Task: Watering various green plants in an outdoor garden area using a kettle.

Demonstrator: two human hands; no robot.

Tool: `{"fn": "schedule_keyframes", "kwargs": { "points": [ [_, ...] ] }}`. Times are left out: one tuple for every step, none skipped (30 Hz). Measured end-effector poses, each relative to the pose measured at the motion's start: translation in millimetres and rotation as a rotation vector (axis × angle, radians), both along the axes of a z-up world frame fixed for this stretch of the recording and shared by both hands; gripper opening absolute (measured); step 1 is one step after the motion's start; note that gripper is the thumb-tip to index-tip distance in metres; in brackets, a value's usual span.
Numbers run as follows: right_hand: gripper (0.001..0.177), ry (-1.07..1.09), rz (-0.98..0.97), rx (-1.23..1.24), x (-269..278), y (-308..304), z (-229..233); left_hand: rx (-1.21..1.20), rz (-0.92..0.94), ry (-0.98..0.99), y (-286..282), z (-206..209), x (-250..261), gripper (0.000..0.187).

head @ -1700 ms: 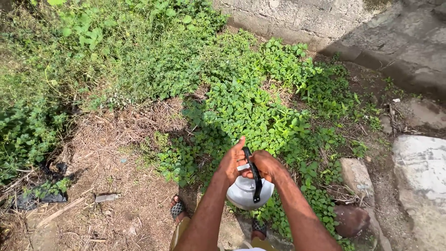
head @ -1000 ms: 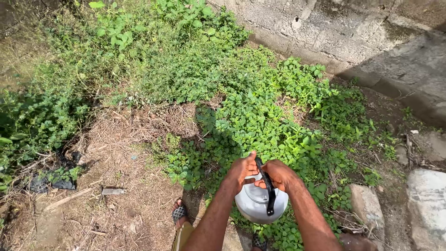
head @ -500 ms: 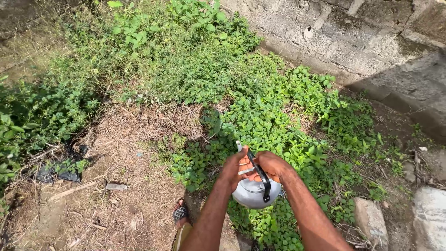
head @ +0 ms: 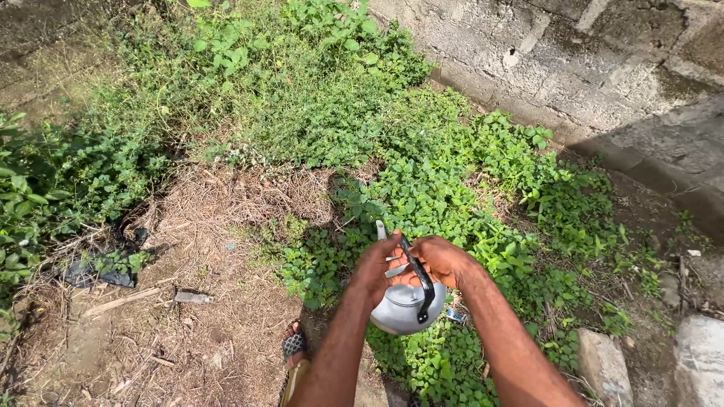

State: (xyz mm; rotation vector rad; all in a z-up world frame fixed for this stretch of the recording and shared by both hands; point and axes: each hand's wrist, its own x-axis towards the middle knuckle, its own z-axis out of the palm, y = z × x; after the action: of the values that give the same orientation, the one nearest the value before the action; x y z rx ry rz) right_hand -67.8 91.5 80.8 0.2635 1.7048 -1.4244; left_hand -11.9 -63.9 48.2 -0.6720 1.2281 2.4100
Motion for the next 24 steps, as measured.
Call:
{"fn": "schedule_keyframes", "kwargs": {
  "points": [
    [0.024,-0.009,-0.040,-0.033,-2,3,-3,-0.010,-0.006,0.006,2,9,-1,0.036],
    [0.024,-0.007,-0.044,-0.033,-4,4,-4,-0.010,-0.010,0.008,3,8,-3,0.036],
    [0.024,-0.006,-0.087,-0.045,-4,7,-6,-0.017,-0.029,0.019,5,8,-4,0.040],
    [0.024,-0.005,-0.129,-0.056,-4,9,-8,-0.025,-0.047,0.030,7,7,-4,0.044],
    [0.024,-0.010,-0.137,-0.056,-5,13,-16,-0.025,-0.055,0.025,10,1,-5,0.044],
    [0.024,0.001,-0.156,-0.041,-5,16,-24,-0.023,-0.068,0.047,12,-5,-7,0.047],
    [0.024,0.016,-0.175,-0.025,-8,20,-31,-0.020,-0.081,0.074,15,-10,-11,0.049],
    [0.024,0.016,-0.183,-0.024,-7,22,-32,-0.019,-0.089,0.074,18,-11,-11,0.049],
    [0.025,0.011,-0.201,-0.013,-7,25,-32,-0.035,-0.109,0.053,22,-11,-11,0.052],
    [0.025,0.005,-0.219,-0.002,-7,27,-33,-0.051,-0.130,0.033,25,-10,-11,0.054],
    [0.025,0.008,-0.224,-0.004,-6,27,-31,-0.052,-0.135,0.036,28,-10,-12,0.054],
    [0.025,-0.010,-0.244,0.007,-6,28,-30,-0.049,-0.145,0.041,31,-10,-12,0.055],
    [0.026,-0.027,-0.264,0.019,-5,29,-28,-0.046,-0.155,0.045,34,-9,-12,0.056],
    [0.026,-0.025,-0.269,0.018,-5,31,-29,-0.046,-0.159,0.047,37,-8,-11,0.056],
    [0.026,-0.040,-0.282,0.019,-4,33,-31,-0.086,-0.211,0.016,38,-6,-9,0.055],
    [0.027,-0.054,-0.295,0.020,-3,35,-33,-0.126,-0.263,-0.015,40,-5,-7,0.055],
    [0.027,-0.051,-0.302,0.021,-5,37,-34,-0.126,-0.270,-0.012,41,-7,-9,0.055],
    [0.026,-0.039,-0.312,0.017,-8,40,-35,-0.116,-0.275,-0.006,43,-8,-10,0.055],
    [0.026,-0.036,-0.326,0.015,-5,43,-38,-0.105,-0.285,-0.008,45,-11,-6,0.056],
    [0.026,-0.042,-0.338,0.016,-1,43,-37,-0.104,-0.296,-0.013,43,-12,-4,0.056],
    [0.026,-0.038,-0.346,-0.001,-1,44,-34,-0.108,-0.286,-0.001,42,-12,-6,0.057],
    [0.026,-0.034,-0.354,-0.018,0,45,-31,-0.113,-0.276,0.011,42,-11,-8,0.057],
    [0.026,-0.030,-0.364,-0.016,-1,45,-29,-0.110,-0.286,0.016,42,-11,-8,0.057],
    [0.025,-0.032,-0.368,-0.024,-1,45,-26,-0.092,-0.282,0.023,41,-10,-8,0.057]
  ]
}}
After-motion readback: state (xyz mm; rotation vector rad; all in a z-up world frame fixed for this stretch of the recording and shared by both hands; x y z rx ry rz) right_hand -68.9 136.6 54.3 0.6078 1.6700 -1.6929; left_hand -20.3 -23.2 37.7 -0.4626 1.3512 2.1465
